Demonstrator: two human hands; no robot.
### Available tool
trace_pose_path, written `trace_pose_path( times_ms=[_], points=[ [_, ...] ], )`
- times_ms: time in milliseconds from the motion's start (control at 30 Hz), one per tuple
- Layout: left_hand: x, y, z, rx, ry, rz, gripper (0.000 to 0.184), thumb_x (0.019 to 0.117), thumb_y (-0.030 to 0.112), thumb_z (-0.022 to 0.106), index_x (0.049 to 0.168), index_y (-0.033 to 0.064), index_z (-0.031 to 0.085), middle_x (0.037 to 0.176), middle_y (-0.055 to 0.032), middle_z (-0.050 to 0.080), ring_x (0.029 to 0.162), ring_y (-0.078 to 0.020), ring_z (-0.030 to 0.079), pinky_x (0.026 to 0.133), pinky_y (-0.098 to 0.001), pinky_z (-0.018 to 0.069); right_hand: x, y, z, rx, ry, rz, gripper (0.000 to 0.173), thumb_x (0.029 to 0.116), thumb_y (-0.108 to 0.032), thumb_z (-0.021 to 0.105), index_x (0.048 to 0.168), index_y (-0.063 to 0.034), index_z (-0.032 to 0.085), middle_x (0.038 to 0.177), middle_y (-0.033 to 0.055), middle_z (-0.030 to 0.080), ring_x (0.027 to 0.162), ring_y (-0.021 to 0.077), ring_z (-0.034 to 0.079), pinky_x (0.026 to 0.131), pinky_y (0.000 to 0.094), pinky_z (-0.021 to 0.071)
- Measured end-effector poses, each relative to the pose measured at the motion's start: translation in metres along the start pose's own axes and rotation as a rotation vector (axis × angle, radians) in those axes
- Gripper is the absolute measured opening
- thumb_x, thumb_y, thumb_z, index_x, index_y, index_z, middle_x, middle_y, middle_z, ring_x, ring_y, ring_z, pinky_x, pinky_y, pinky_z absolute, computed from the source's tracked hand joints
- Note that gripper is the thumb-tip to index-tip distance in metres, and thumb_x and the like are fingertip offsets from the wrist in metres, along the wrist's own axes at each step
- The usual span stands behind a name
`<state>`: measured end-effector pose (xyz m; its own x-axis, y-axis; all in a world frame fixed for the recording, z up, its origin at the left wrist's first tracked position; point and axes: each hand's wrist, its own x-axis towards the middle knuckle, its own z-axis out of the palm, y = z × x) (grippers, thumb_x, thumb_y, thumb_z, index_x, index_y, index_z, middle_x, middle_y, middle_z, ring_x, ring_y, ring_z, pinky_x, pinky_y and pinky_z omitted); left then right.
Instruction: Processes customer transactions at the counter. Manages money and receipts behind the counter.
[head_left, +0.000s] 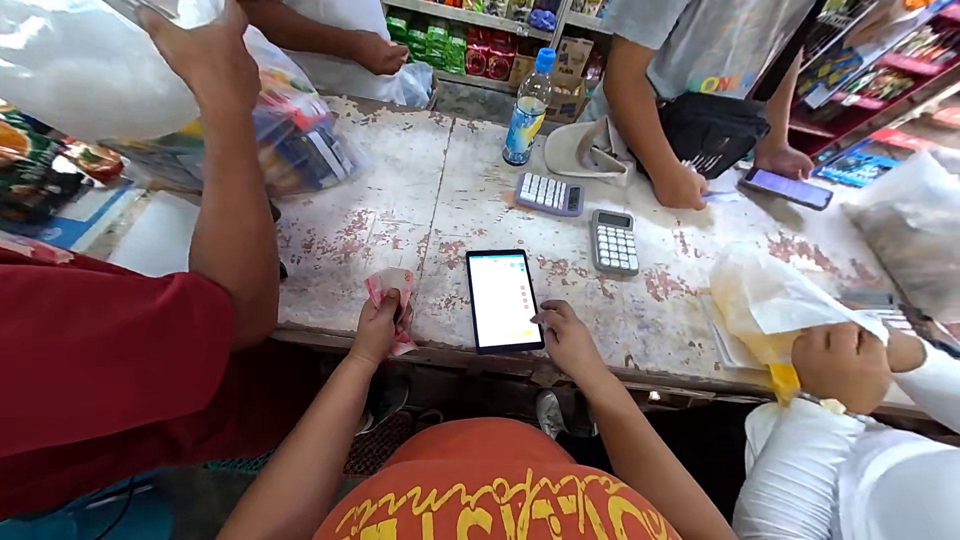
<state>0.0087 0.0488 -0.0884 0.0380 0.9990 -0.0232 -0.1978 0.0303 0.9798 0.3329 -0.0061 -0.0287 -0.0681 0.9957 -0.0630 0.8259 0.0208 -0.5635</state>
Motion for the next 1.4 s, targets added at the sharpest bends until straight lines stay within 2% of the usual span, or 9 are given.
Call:
trace_pose_path(
  times_ms=[133,267,533,600,767,967,1167,1400],
  points=[
    [0.000,-0.002,-0.001,-0.004,0.001,0.001,0.032,0.1101,0.020,0.030,0.108,0.0051,0.058,0.068,0.0055,0.058,0.050,-0.0013,0.050,0.050,-0.0170,0.0467,-0.008,-0.001,0.007,-0.010,0.001,-0.054,0.029,0.0938,0.006,0.052,0.107,-0.0014,0.076,0.140,0.0252,0.057,0.115,0.0411,0.064,0.095,0.0558,0.0538],
    [0.000,0.000,0.001,-0.011,0.006,-0.002,0.032,0.1098,0.019,0.029,0.109,0.0051,0.058,0.068,0.0055,0.059,0.050,-0.0009,0.050,0.050,-0.0165,0.0467,-0.014,-0.007,0.012,-0.049,0.010,-0.124,0.035,0.0931,0.006,0.051,0.112,-0.0074,0.078,0.146,0.0242,0.054,0.130,0.0457,0.054,0.103,0.0582,0.0485],
    [-0.001,0.003,0.003,-0.009,0.006,0.003,0.032,0.1096,0.018,0.029,0.107,0.0055,0.058,0.066,0.0059,0.057,0.050,-0.0009,0.050,0.050,-0.0161,0.0463,-0.013,-0.010,0.016,-0.127,-0.036,-0.108,0.038,0.0951,0.005,0.049,0.114,-0.0107,0.078,0.149,0.0208,0.053,0.136,0.0444,0.049,0.107,0.0577,0.0448],
    [-0.001,0.002,0.003,-0.014,0.002,0.003,0.032,0.1095,0.019,0.029,0.106,0.0060,0.058,0.066,0.0060,0.057,0.050,-0.0009,0.050,0.050,-0.0162,0.0462,-0.013,-0.008,0.016,-0.133,-0.019,-0.118,0.038,0.0945,0.005,0.049,0.113,-0.0112,0.078,0.148,0.0203,0.054,0.135,0.0441,0.050,0.107,0.0576,0.0451],
    [0.000,-0.001,0.000,0.015,0.014,0.007,0.032,0.1092,0.022,0.030,0.107,0.0055,0.057,0.067,0.0066,0.057,0.050,-0.0011,0.050,0.050,-0.0173,0.0466,-0.006,-0.008,0.005,-0.087,0.101,-0.118,0.030,0.0931,0.006,0.054,0.109,-0.0059,0.077,0.144,0.0217,0.056,0.129,0.0449,0.054,0.100,0.0601,0.0495],
    [0.000,0.000,0.001,0.007,0.009,0.007,0.033,0.1094,0.022,0.029,0.107,0.0058,0.057,0.066,0.0069,0.056,0.049,-0.0007,0.049,0.050,-0.0165,0.0461,0.008,-0.003,-0.002,-0.082,0.058,-0.012,0.032,0.0960,0.004,0.053,0.120,-0.0025,0.072,0.143,0.0230,0.055,0.119,0.0446,0.060,0.095,0.0594,0.0521],
    [0.000,0.000,0.001,0.024,0.007,0.006,0.034,0.1096,0.023,0.029,0.108,0.0061,0.058,0.066,0.0068,0.057,0.050,-0.0008,0.050,0.050,-0.0165,0.0463,0.020,-0.006,0.001,-0.115,0.029,0.002,0.035,0.0961,0.006,0.052,0.124,-0.0025,0.070,0.142,0.0233,0.055,0.124,0.0446,0.058,0.099,0.0600,0.0501],
    [0.000,-0.001,0.001,-0.006,0.011,0.007,0.034,0.1095,0.022,0.029,0.109,0.0055,0.058,0.066,0.0061,0.057,0.049,-0.0017,0.051,0.049,-0.0173,0.0469,0.033,-0.012,0.008,-0.188,0.021,-0.057,0.039,0.0944,0.009,0.051,0.119,-0.0098,0.075,0.146,0.0211,0.053,0.127,0.0460,0.054,0.099,0.0594,0.0486]
  ],
)
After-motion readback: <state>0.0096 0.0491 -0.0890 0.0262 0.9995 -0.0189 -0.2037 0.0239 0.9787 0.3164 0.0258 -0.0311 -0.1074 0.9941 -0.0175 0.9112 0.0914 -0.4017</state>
